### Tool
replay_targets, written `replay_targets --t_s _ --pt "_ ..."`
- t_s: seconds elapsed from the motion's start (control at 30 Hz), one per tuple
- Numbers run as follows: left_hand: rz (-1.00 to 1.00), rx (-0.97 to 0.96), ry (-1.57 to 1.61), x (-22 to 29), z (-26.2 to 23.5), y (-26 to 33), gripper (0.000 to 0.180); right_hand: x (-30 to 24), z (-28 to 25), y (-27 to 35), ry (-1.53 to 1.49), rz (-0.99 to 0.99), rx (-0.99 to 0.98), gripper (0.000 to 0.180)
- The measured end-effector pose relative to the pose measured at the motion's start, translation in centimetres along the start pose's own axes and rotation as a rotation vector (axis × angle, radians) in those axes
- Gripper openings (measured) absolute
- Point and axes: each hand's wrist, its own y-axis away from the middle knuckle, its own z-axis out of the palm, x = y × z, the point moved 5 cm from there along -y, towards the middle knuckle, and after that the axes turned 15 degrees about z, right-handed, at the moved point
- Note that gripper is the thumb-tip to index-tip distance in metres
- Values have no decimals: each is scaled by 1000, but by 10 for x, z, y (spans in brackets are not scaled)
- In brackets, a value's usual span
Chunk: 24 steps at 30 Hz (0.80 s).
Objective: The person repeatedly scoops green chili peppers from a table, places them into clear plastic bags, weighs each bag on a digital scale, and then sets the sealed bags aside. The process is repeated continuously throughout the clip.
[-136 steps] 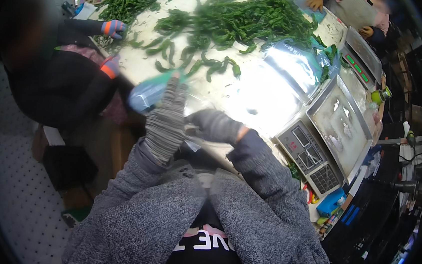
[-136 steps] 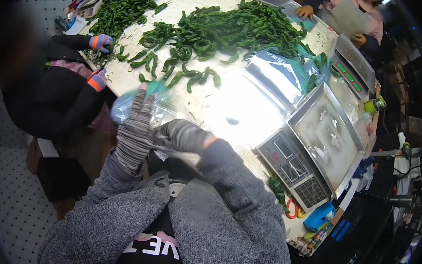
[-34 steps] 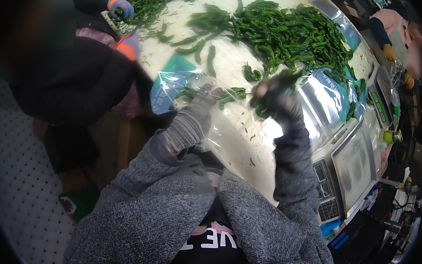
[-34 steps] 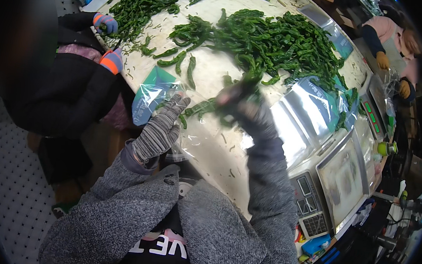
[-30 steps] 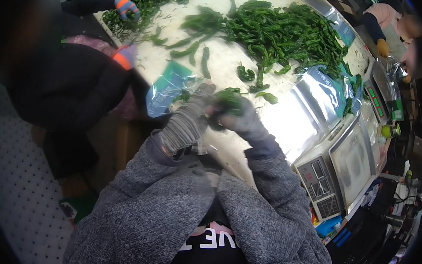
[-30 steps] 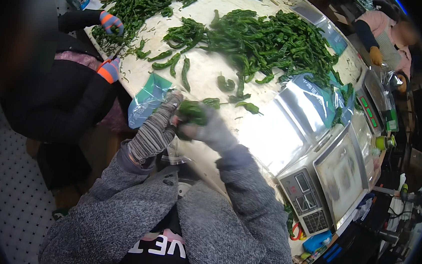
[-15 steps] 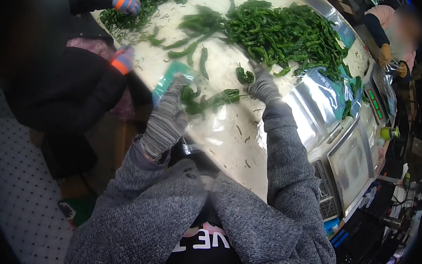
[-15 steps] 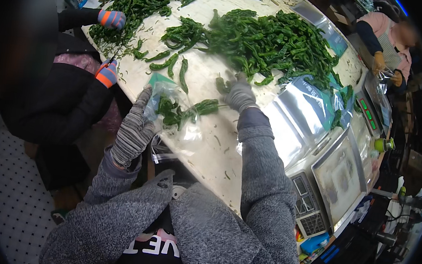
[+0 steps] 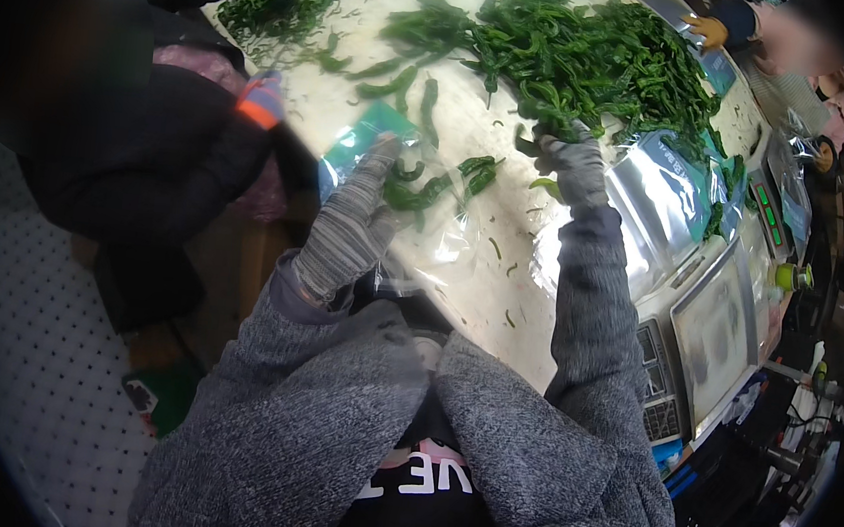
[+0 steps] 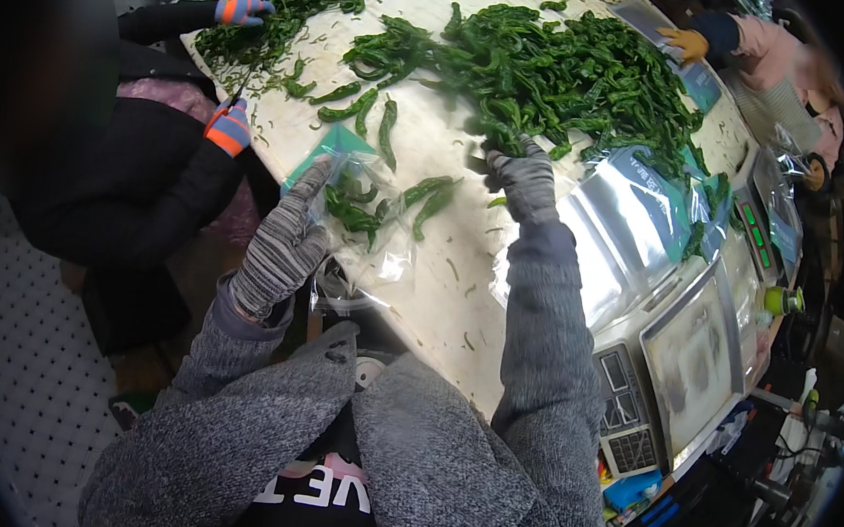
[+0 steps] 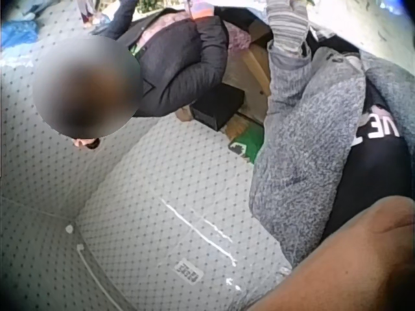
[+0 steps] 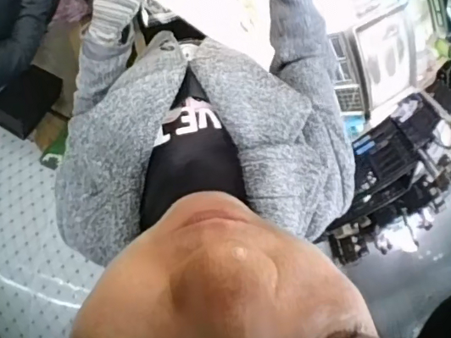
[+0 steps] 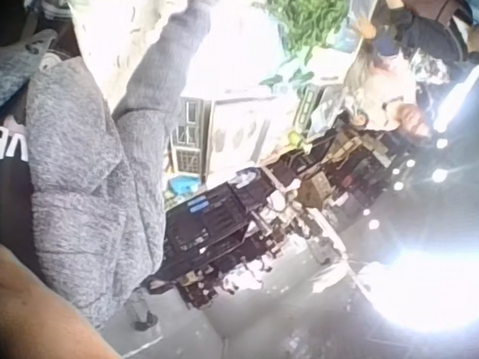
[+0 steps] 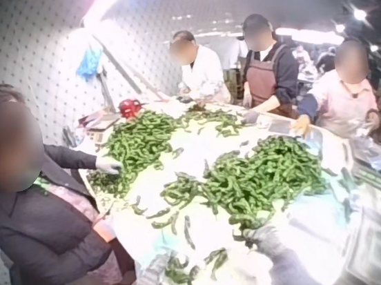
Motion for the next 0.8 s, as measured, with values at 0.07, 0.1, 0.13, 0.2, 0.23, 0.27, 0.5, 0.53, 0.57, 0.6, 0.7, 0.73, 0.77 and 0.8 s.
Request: replay_targets --t_s 0.07,0.1,0.13,0.2,0.23,0.27,0.5,0.53,0.57,0.6,0.7,0.73,0.77,0.8 --pt "62 -24 -109 -6 1 -1 67 -42 32 58 125 -158 -175 32" --pt "79 -32 -125 -8 2 -2 67 -52 52 83 3 -170 -307 35" --pt "96 -39 -144 -9 2 -2 66 -61 72 107 -119 -168 -447 38" --pt "63 -47 -74 -10 3 -5 65 -48 95 121 -31 -140 -520 41" --pt "9 -43 12 -9 2 -6 64 -35 107 120 64 -53 -498 41" --pt "-48 -38 95 -7 2 -8 63 -17 115 110 201 7 -376 45" --pt "-248 142 401 7 -20 -10 68 -61 144 99 631 -581 -213 57" --pt "-237 160 370 6 -24 -9 67 -74 140 105 538 -545 -313 57" --pt "-228 178 341 4 -27 -7 66 -79 127 97 411 -389 -280 46" --pt "-218 196 311 3 -31 -6 64 -74 109 85 102 -242 -253 34" --pt "-69 165 81 -2 -33 -8 59 -26 78 36 696 -259 142 36" --pt "-74 176 111 -6 -32 -8 58 0 78 20 1219 -193 249 39" --pt "-75 191 140 -9 -31 -7 58 41 89 18 1763 -413 264 46" --pt "-84 198 159 -10 -31 -5 58 40 115 28 1929 -191 -11 48"
